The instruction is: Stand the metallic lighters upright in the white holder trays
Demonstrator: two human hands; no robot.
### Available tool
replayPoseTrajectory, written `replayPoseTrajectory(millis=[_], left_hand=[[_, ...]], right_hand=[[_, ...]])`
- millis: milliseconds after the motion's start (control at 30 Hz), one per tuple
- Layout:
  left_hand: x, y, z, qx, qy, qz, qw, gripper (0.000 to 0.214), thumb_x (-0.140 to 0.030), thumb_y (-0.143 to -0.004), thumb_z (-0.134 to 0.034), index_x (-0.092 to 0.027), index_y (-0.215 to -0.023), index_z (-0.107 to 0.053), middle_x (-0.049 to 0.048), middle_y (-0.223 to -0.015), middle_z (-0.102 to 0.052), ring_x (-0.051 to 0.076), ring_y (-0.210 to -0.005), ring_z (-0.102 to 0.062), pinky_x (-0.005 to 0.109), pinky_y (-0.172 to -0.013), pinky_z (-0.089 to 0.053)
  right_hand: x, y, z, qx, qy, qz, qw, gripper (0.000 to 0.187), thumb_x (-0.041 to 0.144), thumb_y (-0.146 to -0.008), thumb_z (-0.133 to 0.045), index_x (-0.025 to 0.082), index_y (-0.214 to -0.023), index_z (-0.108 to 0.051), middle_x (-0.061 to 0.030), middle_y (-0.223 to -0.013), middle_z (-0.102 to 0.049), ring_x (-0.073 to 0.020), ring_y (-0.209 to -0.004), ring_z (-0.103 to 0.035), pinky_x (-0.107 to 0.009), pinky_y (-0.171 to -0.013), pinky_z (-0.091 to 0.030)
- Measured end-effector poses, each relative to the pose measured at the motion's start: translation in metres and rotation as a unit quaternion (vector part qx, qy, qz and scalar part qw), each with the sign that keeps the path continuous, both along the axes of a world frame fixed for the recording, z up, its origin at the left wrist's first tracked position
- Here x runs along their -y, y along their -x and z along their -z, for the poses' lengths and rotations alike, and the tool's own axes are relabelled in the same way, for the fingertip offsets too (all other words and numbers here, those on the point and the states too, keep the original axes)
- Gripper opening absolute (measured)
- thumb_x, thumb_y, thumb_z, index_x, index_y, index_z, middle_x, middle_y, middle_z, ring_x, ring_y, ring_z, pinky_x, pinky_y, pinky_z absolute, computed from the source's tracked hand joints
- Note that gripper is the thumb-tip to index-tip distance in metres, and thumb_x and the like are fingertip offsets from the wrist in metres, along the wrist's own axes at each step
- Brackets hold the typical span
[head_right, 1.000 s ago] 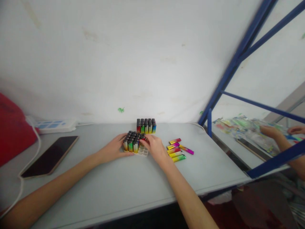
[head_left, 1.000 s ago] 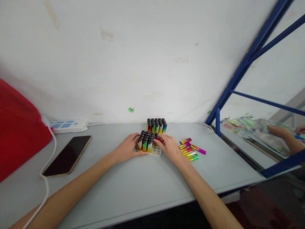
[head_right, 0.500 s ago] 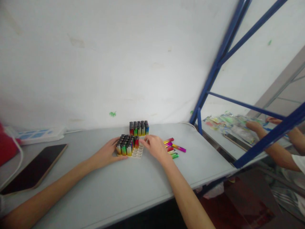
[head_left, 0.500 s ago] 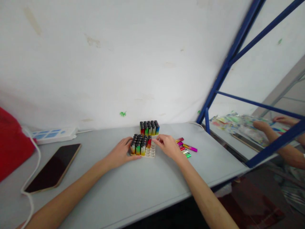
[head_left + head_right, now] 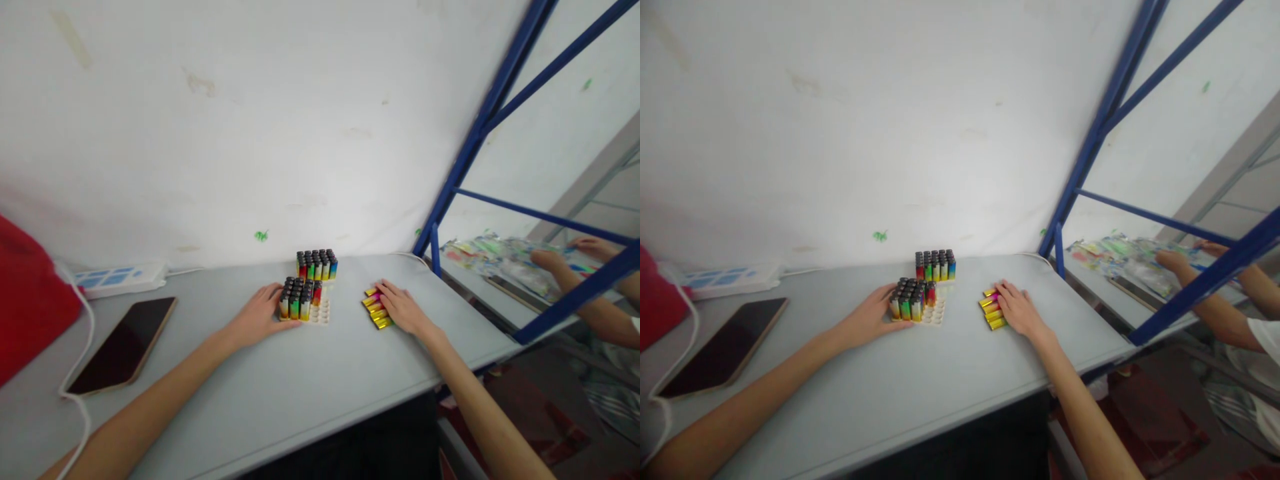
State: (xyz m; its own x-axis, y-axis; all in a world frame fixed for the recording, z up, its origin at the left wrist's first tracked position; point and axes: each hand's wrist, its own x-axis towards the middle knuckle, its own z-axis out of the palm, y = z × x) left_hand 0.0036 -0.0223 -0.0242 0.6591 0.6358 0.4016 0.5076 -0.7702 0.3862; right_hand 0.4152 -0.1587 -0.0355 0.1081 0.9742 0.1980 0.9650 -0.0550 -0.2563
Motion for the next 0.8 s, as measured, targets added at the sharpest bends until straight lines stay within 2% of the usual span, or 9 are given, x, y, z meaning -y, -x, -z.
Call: replayPoseTrajectory(millis=[67,167,267,367,467,567,667,800], left_hand=[[0.0,0.0,0.001,-0.003,0.006,-0.005,1.0,0.091,-0.085,-0.078,-0.074,-0.022,-0.143,-0.065,0.0177,-0.148,-0.065,0.043,-0.137,-0.06,0.058,-0.123,-0.046],[0.002,0.0,-0.002,-0.012,0.013,-0.008,1.0,0.09,-0.084,-0.079,-0.073,-0.021,-0.143,-0.065,0.018,-0.149,-0.064,0.043,-0.139,-0.059,0.058,-0.124,-0.045],[0.004,0.0,-0.007,-0.022,0.014,-0.003,1.0,0.09,-0.085,-0.08,-0.072,-0.02,-0.144,-0.065,0.0183,-0.149,-0.064,0.042,-0.14,-0.059,0.056,-0.124,-0.045],[0.006,0.0,-0.009,-0.02,0.016,-0.004,1.0,0.091,-0.084,-0.08,-0.072,-0.021,-0.145,-0.065,0.0183,-0.15,-0.063,0.042,-0.14,-0.059,0.056,-0.125,-0.045],[0.007,0.0,-0.01,-0.013,0.018,-0.002,1.0,0.09,-0.083,-0.08,-0.073,-0.021,-0.145,-0.065,0.0179,-0.151,-0.064,0.042,-0.14,-0.059,0.057,-0.125,-0.045],[0.008,-0.001,-0.01,-0.017,0.02,-0.003,1.0,0.091,-0.085,-0.08,-0.072,-0.02,-0.144,-0.065,0.0187,-0.15,-0.064,0.042,-0.14,-0.059,0.057,-0.125,-0.044],[0.007,-0.001,-0.009,-0.026,0.021,-0.006,0.999,0.093,-0.086,-0.08,-0.07,-0.019,-0.143,-0.065,0.02,-0.149,-0.064,0.042,-0.139,-0.059,0.057,-0.125,-0.045],[0.007,-0.001,-0.007,-0.021,0.015,-0.01,1.0,0.093,-0.087,-0.08,-0.07,-0.019,-0.142,-0.066,0.0198,-0.148,-0.063,0.043,-0.139,-0.059,0.058,-0.124,-0.045]], right_hand=[[-0.008,0.001,0.004,-0.016,-0.044,-0.023,0.999,0.053,0.035,-0.112,-0.031,0.023,-0.153,-0.061,-0.0166,-0.158,-0.059,-0.0312,-0.146,-0.055,-0.059,-0.124,-0.04],[-0.022,0.004,0.0,-0.045,-0.089,-0.059,0.993,0.043,0.031,-0.109,-0.042,0.019,-0.137,-0.072,-0.0174,-0.135,-0.072,-0.0287,-0.124,-0.067,-0.048,-0.116,-0.049],[-0.032,0.008,-0.013,-0.062,-0.079,-0.084,0.991,0.035,0.03,-0.105,-0.055,0.019,-0.13,-0.076,-0.0156,-0.124,-0.076,-0.0287,-0.114,-0.069,-0.045,-0.108,-0.053],[-0.04,0.011,-0.029,-0.083,-0.039,-0.114,0.989,0.03,0.03,-0.102,-0.063,0.02,-0.124,-0.08,-0.0125,-0.117,-0.079,-0.0281,-0.108,-0.072,-0.041,-0.101,-0.054],[-0.047,0.016,-0.04,-0.092,-0.006,-0.103,0.99,0.023,0.027,-0.102,-0.064,0.02,-0.115,-0.082,-0.0106,-0.112,-0.081,-0.0257,-0.101,-0.074,-0.036,-0.094,-0.055],[-0.055,0.023,-0.041,-0.06,0.0,-0.072,0.996,0.018,0.021,-0.101,-0.065,0.018,-0.11,-0.08,-0.0103,-0.11,-0.081,-0.0234,-0.099,-0.074,-0.032,-0.091,-0.053],[-0.062,0.028,-0.039,-0.033,-0.017,-0.051,0.998,0.017,0.019,-0.104,-0.06,0.017,-0.107,-0.077,-0.0111,-0.106,-0.08,-0.0233,-0.1,-0.073,-0.032,-0.094,-0.051],[-0.072,0.03,-0.047,-0.038,-0.067,-0.032,0.997,0.028,0.021,-0.109,-0.046,0.016,-0.11,-0.073,-0.0144,-0.111,-0.075,-0.0244,-0.109,-0.069,-0.036,-0.102,-0.05]])
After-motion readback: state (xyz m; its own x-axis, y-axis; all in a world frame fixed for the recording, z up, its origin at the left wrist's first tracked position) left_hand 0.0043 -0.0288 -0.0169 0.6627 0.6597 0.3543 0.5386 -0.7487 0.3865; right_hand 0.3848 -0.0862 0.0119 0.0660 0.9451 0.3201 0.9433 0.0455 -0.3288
